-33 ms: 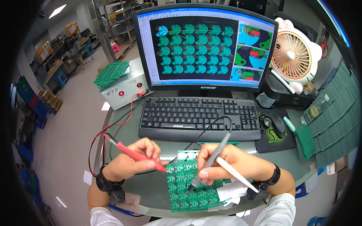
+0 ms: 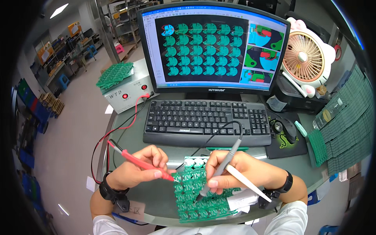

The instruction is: Use testing probes to check circuits on a green PCB array at a workstation.

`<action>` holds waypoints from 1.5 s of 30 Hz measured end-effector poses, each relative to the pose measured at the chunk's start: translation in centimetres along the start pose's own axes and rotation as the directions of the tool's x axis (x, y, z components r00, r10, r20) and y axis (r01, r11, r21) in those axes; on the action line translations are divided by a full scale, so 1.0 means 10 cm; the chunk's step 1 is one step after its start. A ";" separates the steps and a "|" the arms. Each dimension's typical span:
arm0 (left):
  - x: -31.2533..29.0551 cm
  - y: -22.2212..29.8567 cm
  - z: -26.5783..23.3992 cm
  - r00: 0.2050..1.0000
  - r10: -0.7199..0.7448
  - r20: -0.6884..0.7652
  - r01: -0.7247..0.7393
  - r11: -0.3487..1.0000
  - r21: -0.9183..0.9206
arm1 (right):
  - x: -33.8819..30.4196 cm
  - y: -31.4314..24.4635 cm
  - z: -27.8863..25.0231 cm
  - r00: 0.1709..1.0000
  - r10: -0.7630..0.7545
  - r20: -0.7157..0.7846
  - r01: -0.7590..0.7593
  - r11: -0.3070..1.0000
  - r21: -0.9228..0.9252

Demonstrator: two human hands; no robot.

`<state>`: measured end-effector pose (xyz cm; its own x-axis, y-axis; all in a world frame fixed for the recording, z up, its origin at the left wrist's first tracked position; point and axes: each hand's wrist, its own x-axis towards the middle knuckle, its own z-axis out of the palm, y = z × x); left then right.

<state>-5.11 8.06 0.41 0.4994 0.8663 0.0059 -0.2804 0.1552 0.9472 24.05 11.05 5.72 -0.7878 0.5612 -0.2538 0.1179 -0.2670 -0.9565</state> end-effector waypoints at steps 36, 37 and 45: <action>-0.06 -0.01 0.00 0.997 -0.020 0.079 0.014 0.997 0.077 | 0.04 0.19 -0.04 0.941 -0.338 0.017 0.320 0.873 -0.368; -0.06 -0.02 -0.01 0.997 -0.022 0.079 0.016 0.997 0.072 | 0.04 0.20 -0.04 0.947 -0.321 0.022 0.309 0.888 -0.341; -0.06 -0.02 0.01 0.993 -0.034 0.111 0.030 0.999 0.035 | 0.06 0.21 -0.06 0.951 -0.308 0.031 0.300 0.896 -0.328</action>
<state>-5.30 7.50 0.28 0.5963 0.8027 0.0091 -0.2365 0.1649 0.9575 24.17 11.31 3.48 -0.8044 0.5913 0.0573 0.0674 0.1866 -0.9801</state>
